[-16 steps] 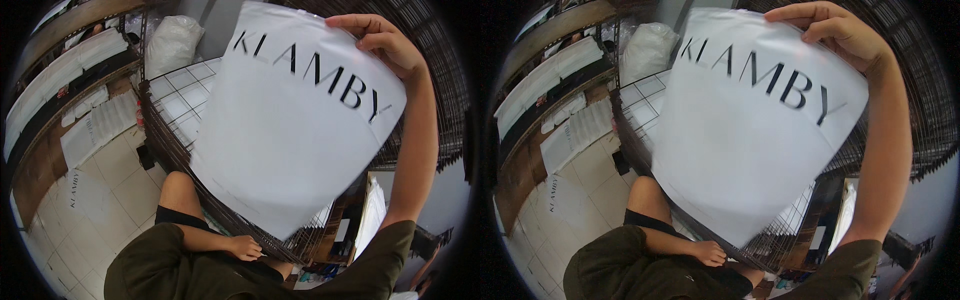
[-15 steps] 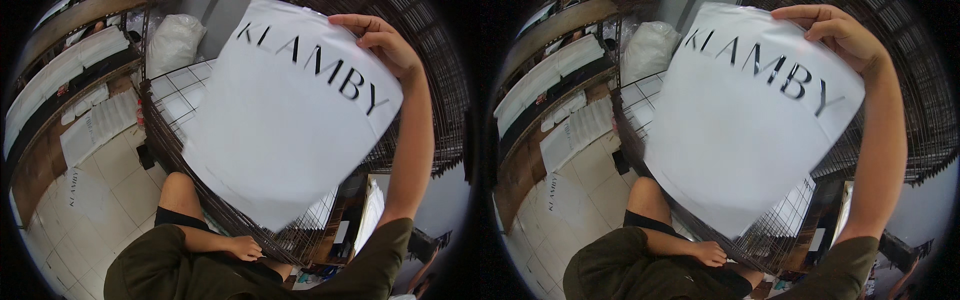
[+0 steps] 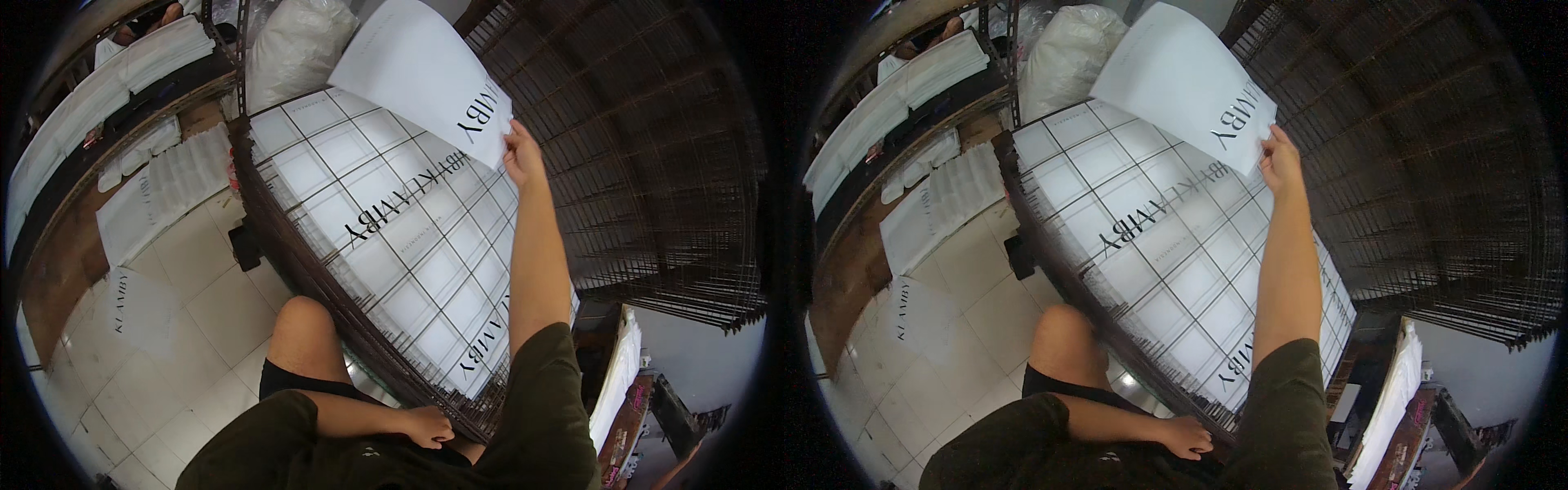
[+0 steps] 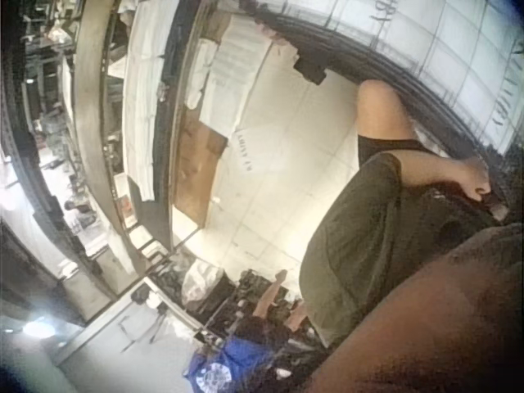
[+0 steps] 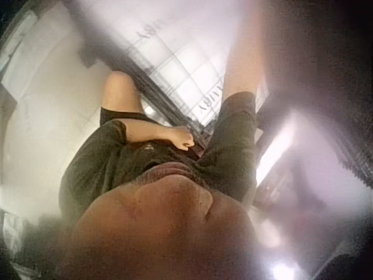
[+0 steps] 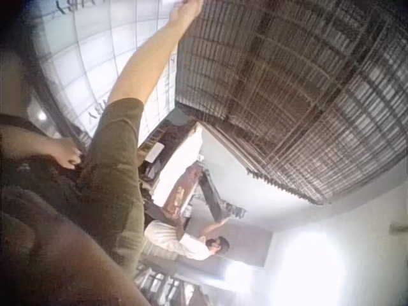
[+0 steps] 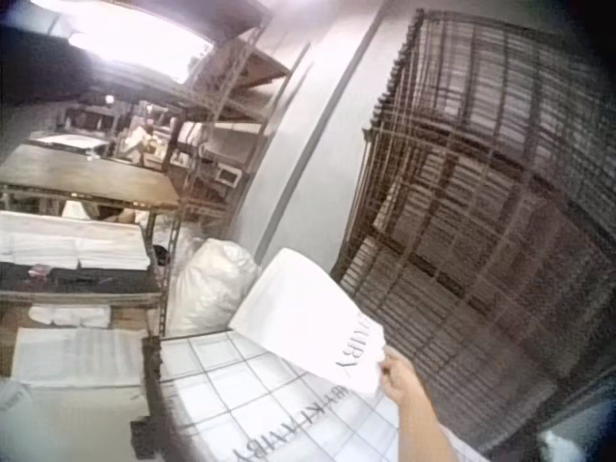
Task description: The person sits on the floor and repeatedly picks up white papers printed with the word KLAMBY from a nearby table, then places them onto a wire rack. The person handles the papers one at a time, aligning them on the rack throughout the clip.
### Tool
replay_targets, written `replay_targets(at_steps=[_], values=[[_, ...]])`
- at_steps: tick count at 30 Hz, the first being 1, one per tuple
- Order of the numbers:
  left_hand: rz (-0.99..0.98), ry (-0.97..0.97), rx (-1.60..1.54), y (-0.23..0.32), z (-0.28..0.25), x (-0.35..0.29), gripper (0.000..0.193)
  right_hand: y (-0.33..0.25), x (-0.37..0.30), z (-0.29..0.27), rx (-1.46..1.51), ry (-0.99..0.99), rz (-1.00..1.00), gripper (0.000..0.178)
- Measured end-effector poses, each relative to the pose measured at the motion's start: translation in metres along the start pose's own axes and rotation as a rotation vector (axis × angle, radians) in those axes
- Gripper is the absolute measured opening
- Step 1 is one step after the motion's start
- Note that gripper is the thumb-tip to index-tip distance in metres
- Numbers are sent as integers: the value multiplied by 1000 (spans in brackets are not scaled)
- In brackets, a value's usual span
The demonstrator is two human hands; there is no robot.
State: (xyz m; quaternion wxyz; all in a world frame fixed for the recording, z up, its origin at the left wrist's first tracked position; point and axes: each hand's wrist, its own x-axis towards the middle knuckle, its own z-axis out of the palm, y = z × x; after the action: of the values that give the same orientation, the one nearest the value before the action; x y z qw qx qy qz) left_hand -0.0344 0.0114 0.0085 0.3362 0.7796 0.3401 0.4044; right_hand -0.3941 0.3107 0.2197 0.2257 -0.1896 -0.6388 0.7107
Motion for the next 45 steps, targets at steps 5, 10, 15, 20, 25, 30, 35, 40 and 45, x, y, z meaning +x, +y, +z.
replay_targets(at_steps=[5, 10, 15, 20, 25, 30, 35, 40, 45], values=[[-11, 53, -104, -1, -1, 6, 25, 88, 15, -12, 102, 282, 1, 63], [-29, 14, -121, -5, -3, 11, 27, 113, 17, -34, -99, 345, 105, 65], [-27, -6, -146, -4, -6, 14, 26, 119, 18, -50, -248, 331, 107, 64], [-8, 66, -132, -10, 4, 17, 26, 126, 20, -51, -224, 413, 25, 59], [-30, 35, -120, -9, -1, 16, 27, 141, 31, -66, -247, 394, 33, 60], [5, 129, -116, -13, 9, 17, 23, 146, 35, -69, -244, 431, 6, 59], [5, 157, -119, -11, 7, 16, 23, 147, 30, -68, -264, 414, 13, 59], [-35, 87, -107, -2, -9, 15, 22, 148, 32, -73, -300, 397, 4, 61], [-36, 117, -113, -5, -1, 16, 22, 143, 30, -72, -329, 388, 26, 63]])
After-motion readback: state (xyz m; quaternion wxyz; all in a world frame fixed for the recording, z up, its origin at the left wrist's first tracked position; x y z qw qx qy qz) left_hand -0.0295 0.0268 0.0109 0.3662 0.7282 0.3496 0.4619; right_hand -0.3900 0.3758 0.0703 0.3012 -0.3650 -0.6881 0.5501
